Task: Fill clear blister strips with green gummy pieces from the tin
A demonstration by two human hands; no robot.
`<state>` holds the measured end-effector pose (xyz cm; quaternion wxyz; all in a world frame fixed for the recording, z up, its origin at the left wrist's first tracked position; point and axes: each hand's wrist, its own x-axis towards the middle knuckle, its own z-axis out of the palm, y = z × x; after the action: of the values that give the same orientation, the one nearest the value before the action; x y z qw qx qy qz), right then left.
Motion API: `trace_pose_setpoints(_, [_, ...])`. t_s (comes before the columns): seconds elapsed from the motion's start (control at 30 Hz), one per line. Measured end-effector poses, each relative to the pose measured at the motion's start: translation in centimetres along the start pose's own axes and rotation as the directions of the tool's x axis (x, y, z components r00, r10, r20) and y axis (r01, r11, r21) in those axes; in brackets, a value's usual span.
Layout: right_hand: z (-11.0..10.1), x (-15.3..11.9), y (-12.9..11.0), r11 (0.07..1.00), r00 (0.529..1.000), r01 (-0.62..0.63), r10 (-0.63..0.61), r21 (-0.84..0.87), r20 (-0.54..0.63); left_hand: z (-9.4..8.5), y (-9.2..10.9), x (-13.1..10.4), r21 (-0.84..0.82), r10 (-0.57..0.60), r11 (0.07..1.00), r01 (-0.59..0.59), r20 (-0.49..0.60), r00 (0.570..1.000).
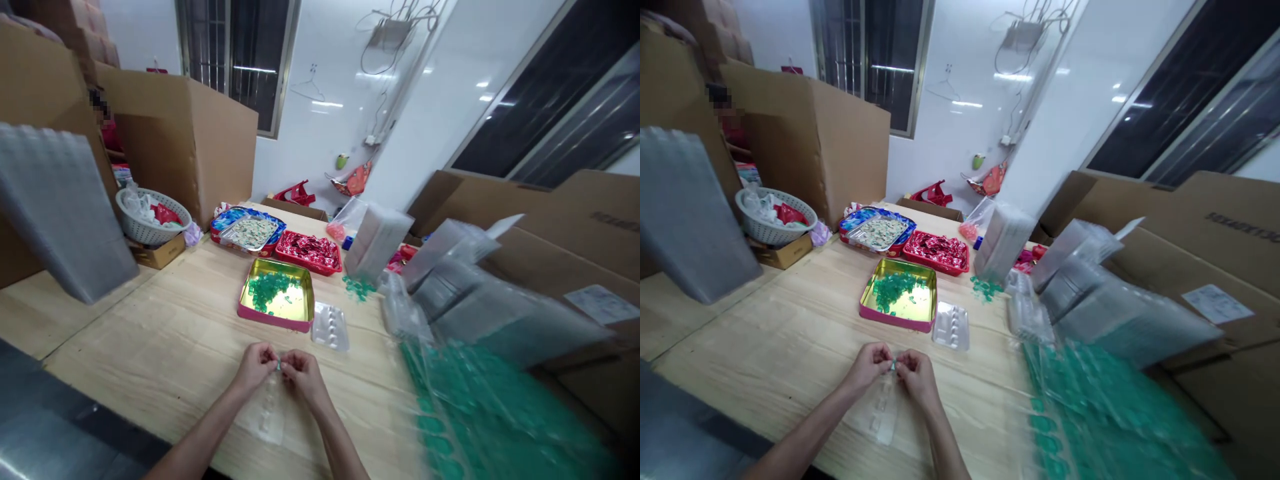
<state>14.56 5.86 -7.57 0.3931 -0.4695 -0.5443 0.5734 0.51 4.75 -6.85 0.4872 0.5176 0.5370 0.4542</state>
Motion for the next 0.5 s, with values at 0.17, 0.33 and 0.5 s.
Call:
trace_pose_setpoints(0.17, [0.2, 1.2, 0.7, 0.947, 0.992, 0.052, -0.086, -0.316, -0.096, 0.4, -0.6, 1.5, 0.196, 0.055, 0.98, -0.042, -0.058, 0.997])
trace_pose_setpoints(0.33, [0.5, 1.1, 0.4, 0.818, 0.984, 0.049, -0.137, -0.573, -0.111, 1.0, -1.0, 1.8, 0.32, 0.085, 0.946, -0.044, -0.116, 0.99])
trace_pose_setpoints(0.5, [0.6, 0.3, -0.9, 0.676, 0.961, 0.16, -0.274, -0.719, -0.044, 1.6, -2.2, 1.6, 0.393, 0.17, 0.915, -0.096, -0.16, 0.972])
